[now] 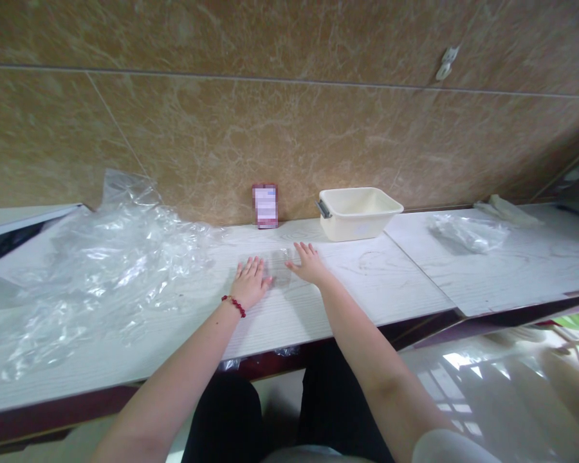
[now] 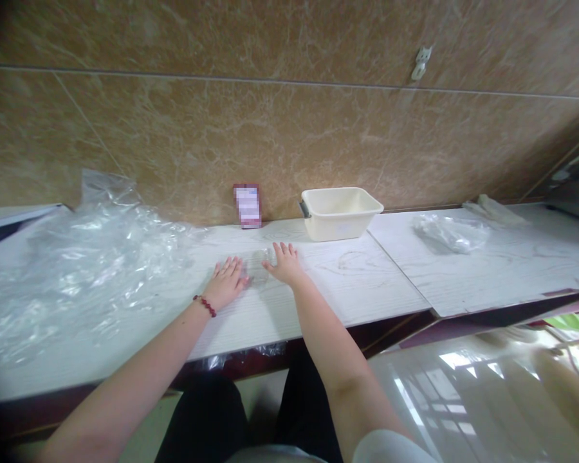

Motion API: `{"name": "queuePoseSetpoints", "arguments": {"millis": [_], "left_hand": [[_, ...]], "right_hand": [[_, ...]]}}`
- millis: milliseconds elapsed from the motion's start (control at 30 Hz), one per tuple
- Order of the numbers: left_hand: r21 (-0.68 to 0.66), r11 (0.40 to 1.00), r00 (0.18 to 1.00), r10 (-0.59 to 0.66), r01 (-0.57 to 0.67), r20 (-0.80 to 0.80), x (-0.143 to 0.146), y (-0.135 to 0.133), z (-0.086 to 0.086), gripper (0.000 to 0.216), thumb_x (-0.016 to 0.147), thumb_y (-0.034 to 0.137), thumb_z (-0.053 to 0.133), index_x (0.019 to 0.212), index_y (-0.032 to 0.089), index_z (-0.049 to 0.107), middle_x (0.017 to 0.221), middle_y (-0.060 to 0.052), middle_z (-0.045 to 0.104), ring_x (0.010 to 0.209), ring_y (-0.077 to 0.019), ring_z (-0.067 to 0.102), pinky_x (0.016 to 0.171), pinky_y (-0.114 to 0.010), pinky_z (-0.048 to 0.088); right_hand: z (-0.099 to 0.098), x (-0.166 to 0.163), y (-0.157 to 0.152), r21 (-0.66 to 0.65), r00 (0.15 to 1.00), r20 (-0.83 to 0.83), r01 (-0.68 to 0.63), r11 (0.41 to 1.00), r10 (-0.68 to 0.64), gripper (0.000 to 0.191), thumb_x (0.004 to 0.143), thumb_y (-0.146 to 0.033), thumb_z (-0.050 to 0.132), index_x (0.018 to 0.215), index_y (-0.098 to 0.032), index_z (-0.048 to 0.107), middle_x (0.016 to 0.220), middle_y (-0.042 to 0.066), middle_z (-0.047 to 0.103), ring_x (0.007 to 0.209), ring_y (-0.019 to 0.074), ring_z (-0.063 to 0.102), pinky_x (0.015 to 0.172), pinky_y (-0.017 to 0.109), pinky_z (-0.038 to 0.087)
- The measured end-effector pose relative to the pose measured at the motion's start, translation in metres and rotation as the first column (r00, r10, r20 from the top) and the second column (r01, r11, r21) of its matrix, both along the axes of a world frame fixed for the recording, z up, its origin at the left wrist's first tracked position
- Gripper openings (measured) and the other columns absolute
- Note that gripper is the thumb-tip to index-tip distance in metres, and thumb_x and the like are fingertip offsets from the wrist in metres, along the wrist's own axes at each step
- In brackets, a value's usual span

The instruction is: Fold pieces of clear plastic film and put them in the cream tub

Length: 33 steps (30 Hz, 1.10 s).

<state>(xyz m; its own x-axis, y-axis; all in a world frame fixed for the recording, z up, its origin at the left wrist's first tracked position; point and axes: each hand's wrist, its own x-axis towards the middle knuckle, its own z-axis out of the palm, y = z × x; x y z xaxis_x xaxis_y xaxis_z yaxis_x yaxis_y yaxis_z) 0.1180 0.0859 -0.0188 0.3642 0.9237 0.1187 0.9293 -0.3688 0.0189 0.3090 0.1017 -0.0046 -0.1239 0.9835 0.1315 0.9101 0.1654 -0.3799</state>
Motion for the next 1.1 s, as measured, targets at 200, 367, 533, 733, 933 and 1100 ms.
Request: {"name": "queuePoseSetpoints", "arguments": {"millis": [200,367,533,733,933,1100], "left_hand": [[-0.065,0.998,1.0,0.022,-0.022,0.0,-0.002,0.001,-0.004,0.066,0.08,0.051,0.017,0.128,0.007,0.025,0.135,-0.013,0.021,0.124,-0.0239,0.015,0.1,-0.041,0.01],[-0.083,0.996,0.999,0.04,-0.038,0.023,-0.001,0.002,-0.004,0.07,0.079,0.054,0.015,0.128,0.005,0.024,0.136,-0.013,0.018,0.125,-0.0225,0.012,0.101,-0.04,0.007],[-0.14,0.99,0.998,0.037,-0.029,0.056,-0.003,0.005,-0.003,0.073,0.078,0.056,0.013,0.129,0.006,0.022,0.136,-0.012,0.018,0.125,-0.0226,0.012,0.1,-0.041,0.007],[-0.122,0.992,0.998,0.031,-0.023,0.062,-0.003,0.005,-0.004,0.065,0.08,0.05,0.015,0.129,0.008,0.023,0.136,-0.011,0.019,0.125,-0.0226,0.013,0.1,-0.042,0.007],[-0.095,0.995,0.997,0.032,-0.025,0.067,-0.003,0.004,-0.007,0.061,0.082,0.045,0.018,0.128,0.007,0.026,0.135,-0.012,0.021,0.125,-0.0235,0.015,0.1,-0.043,0.009],[0.008,1.0,0.99,-0.023,0.022,0.14,-0.005,-0.001,-0.001,0.055,0.081,0.043,0.026,0.126,0.012,0.032,0.133,-0.012,0.028,0.123,-0.0245,0.019,0.098,-0.047,0.012]], "right_hand": [[0.005,0.019,-0.003,-0.07,0.944,-0.025,-0.329,0.942,0.328,0.09,0.052,-0.055,0.062,0.128,-0.026,0.025,0.136,0.01,0.016,0.124,0.0314,0.003,0.095,0.054,0.009],[0.01,0.002,-0.017,-0.079,0.883,-0.007,-0.469,0.88,0.47,0.081,0.056,-0.046,0.063,0.127,-0.031,0.026,0.136,0.006,0.016,0.125,0.0302,0.003,0.093,0.056,0.006],[0.009,-0.003,-0.025,0.071,0.868,0.024,-0.497,0.865,0.496,0.062,0.063,-0.025,0.058,0.121,-0.029,0.036,0.13,0.006,0.03,0.121,0.0261,0.018,0.093,0.052,0.014],[0.009,0.001,-0.033,0.232,0.86,0.028,-0.501,0.833,0.51,0.042,0.064,-0.016,0.057,0.105,-0.024,0.051,0.114,0.005,0.047,0.11,0.0202,0.033,0.09,0.041,0.025],[0.004,0.004,-0.031,0.248,0.86,0.03,-0.5,0.83,0.509,0.014,0.071,-0.025,0.055,0.084,-0.024,0.062,0.102,0.003,0.054,0.1,0.0178,0.041,0.085,0.036,0.03],[0.0,0.002,-0.029,0.247,0.863,0.036,-0.497,0.832,0.504,0.009,0.071,-0.024,0.055,0.073,-0.022,0.064,0.097,0.002,0.057,0.095,0.0159,0.045,0.082,0.032,0.033]]}}
